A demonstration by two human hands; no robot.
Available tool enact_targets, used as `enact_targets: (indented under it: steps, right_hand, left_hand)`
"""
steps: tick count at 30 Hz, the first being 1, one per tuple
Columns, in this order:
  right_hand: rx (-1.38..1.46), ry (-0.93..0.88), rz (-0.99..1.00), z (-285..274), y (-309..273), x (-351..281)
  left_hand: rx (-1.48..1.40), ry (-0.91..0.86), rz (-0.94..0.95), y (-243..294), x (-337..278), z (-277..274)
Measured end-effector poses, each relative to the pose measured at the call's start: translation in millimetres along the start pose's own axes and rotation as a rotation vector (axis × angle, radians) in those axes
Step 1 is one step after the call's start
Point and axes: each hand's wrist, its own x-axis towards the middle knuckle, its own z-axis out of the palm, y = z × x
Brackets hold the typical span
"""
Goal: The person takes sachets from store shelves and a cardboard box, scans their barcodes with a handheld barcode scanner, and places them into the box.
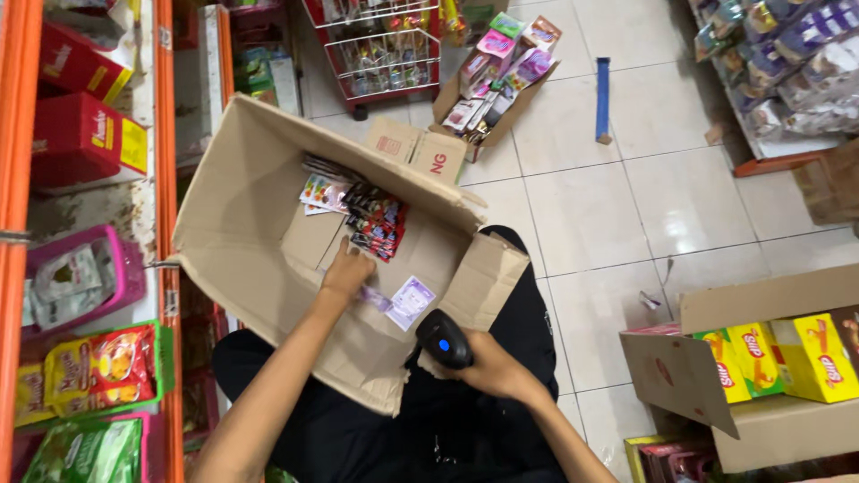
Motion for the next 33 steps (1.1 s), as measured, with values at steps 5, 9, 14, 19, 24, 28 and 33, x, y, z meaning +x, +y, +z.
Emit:
enact_targets:
  steps: [5, 9, 14, 19, 24, 28, 33]
  right_hand:
    - [0.053, 0.058, 0.01, -1.1, -0.3, -1.3]
    - [0.187, 0.415, 0.116, 0.9, -23.0, 2.3]
    - [0.162, 0.671, 0.07, -14.0, -52.6, 3.9]
    - [0.177, 0.569, 0.083, -19.4, -85.8, 10.4]
    - [0.102, 0.548, 0.095, -9.4, -115.1, 15.7]
    - [0.394, 0.433, 0.083, 5.9, -124.1, 13.1]
    - [0.261, 0.476, 0.093, 25.2, -125.0, 11.8]
  left_hand:
    - [-1.1, 0.112, -0.065, -24.1, -47.8, -106.9]
    - [-1.358, -0.009, -0.221, -28.9, -79.9, -202.1]
    - [-2.105, 0.455, -0.144, -2.5, -122.6, -262.5]
    - [-2.273, 0.69, -0.25, 31.7, -152.9, -300.3]
    - [-2.211, 0.932, -0.158, 63.9, -172.9, -316.5]
    - [-2.339, 1.018, -0.54, 75.7, -182.6, -299.7]
    - [-2.376, 1.003, -0.649, 85.1, -201.7, -288.6]
